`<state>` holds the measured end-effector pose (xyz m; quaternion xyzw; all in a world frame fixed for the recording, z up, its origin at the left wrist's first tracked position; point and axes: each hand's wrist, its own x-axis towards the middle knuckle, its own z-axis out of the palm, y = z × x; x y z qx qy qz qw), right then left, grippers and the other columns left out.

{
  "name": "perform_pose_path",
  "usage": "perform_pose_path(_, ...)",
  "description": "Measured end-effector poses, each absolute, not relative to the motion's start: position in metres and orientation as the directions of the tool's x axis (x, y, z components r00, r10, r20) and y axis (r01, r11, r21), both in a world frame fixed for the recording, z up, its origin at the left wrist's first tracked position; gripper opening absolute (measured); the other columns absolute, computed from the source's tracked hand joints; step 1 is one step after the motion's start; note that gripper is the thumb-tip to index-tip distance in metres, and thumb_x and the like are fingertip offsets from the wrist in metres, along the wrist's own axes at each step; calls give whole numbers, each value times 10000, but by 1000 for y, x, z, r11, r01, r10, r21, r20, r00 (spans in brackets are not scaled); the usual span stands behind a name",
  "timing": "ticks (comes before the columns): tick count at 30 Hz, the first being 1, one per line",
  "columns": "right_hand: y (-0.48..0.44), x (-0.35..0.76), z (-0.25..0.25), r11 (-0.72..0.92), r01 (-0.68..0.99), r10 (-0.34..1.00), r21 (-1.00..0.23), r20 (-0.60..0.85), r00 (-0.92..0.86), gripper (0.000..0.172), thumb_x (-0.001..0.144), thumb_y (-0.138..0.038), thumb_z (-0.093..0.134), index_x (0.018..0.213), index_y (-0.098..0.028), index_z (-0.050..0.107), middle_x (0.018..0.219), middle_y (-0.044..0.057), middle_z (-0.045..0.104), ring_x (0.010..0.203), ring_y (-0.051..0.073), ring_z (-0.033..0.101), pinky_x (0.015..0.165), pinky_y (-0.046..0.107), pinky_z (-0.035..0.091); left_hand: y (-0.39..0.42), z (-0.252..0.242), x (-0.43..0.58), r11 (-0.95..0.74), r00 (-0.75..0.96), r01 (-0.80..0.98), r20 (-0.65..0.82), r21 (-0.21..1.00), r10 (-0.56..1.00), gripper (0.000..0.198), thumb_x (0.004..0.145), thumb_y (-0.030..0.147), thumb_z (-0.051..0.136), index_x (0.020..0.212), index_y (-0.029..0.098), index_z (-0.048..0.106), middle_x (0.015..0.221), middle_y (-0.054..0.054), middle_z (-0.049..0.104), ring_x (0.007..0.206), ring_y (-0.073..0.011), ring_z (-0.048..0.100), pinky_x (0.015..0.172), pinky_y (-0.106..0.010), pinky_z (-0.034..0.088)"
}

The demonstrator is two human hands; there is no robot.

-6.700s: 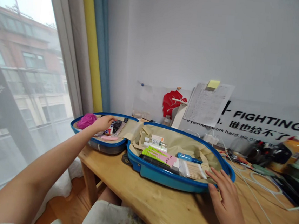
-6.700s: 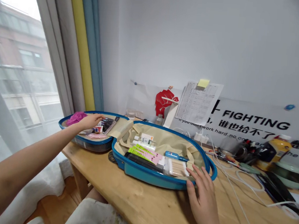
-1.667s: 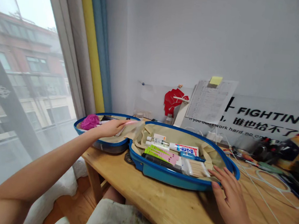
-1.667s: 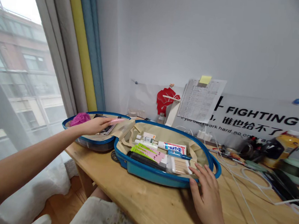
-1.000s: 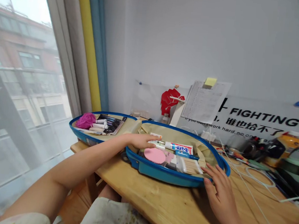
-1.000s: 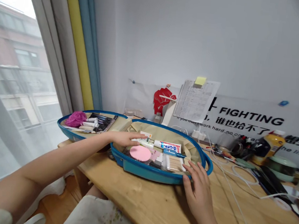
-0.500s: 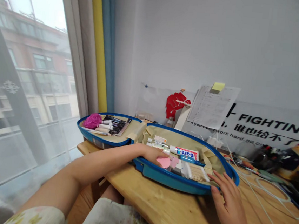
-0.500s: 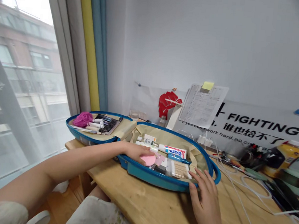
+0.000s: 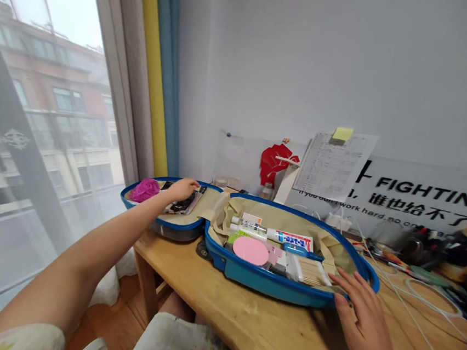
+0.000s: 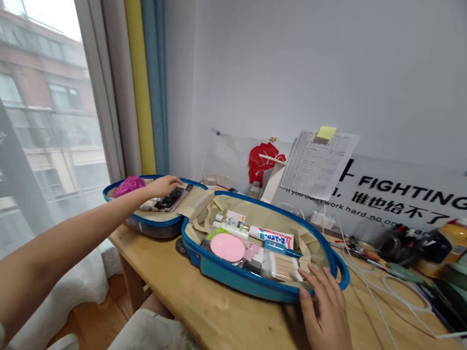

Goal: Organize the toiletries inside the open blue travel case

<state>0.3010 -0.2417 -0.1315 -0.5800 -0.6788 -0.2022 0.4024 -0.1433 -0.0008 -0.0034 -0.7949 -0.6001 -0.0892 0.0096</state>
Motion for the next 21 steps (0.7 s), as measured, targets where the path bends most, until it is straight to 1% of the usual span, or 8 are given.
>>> perform_pose_path(2,-243,300,-130,247,956,606,-158,795,-25,375,897,-417,363,1092,-217,612,1170,97,624,1235,295,477,958,502,435,10,-10,-178,-202,198,979,107,29,974,396,872,234,350,1171,166,601,1215,-96,621,1086,-234,581,938,-314,433)
perform_pose_path(4,-244,300,-129,246,962,592,-118,804,-53,367,904,-400,364,1115,-218,601,1176,95,622,1232,298,479,943,497,443,17,-19,-205,-174,176,984,38,-41,984,352,814,226,446,1105,170,635,1144,-110,654,1027,-248,609,895,-320,450)
perform_pose_path(7,-246,301,-128,244,967,593,-78,801,-85,361,903,-393,368,1140,-229,586,1185,86,620,1229,303,484,938,497,447,23,-32,-230,-203,194,970,-77,-131,978,348,693,198,576,1027,195,670,1049,-98,692,940,-244,637,845,-305,463)
perform_pose_path(9,-247,302,-128,246,966,593,-75,801,-89,352,898,-397,374,1135,-244,583,1180,80,622,1222,312,491,928,508,451,29,-40,-239,-243,221,954,-137,-177,966,349,644,187,610,984,209,686,1009,-87,704,911,-241,641,825,-300,467)
perform_pose_path(14,-245,306,-136,249,959,600,-134,799,-44,325,881,-385,393,1123,-283,585,1188,85,620,1241,344,472,939,554,432,42,-53,-249,-333,284,908,-211,-255,935,312,648,222,615,947,247,703,976,-56,702,915,-225,630,835,-291,458)
perform_pose_path(17,-245,310,-141,260,951,614,-168,789,-28,312,870,-357,418,1126,-286,583,1195,106,614,1259,360,450,967,573,406,45,-58,-251,-365,311,884,-215,-293,926,339,655,247,615,982,261,700,1035,-61,676,948,-226,617,849,-289,450)
perform_pose_path(21,-246,311,-140,267,954,610,-140,790,-55,323,875,-351,404,1149,-287,562,1202,96,607,1258,365,444,946,602,410,44,-59,-250,-398,342,852,-213,-341,915,333,695,251,590,1010,242,696,1102,-102,638,985,-267,606,852,-340,458)
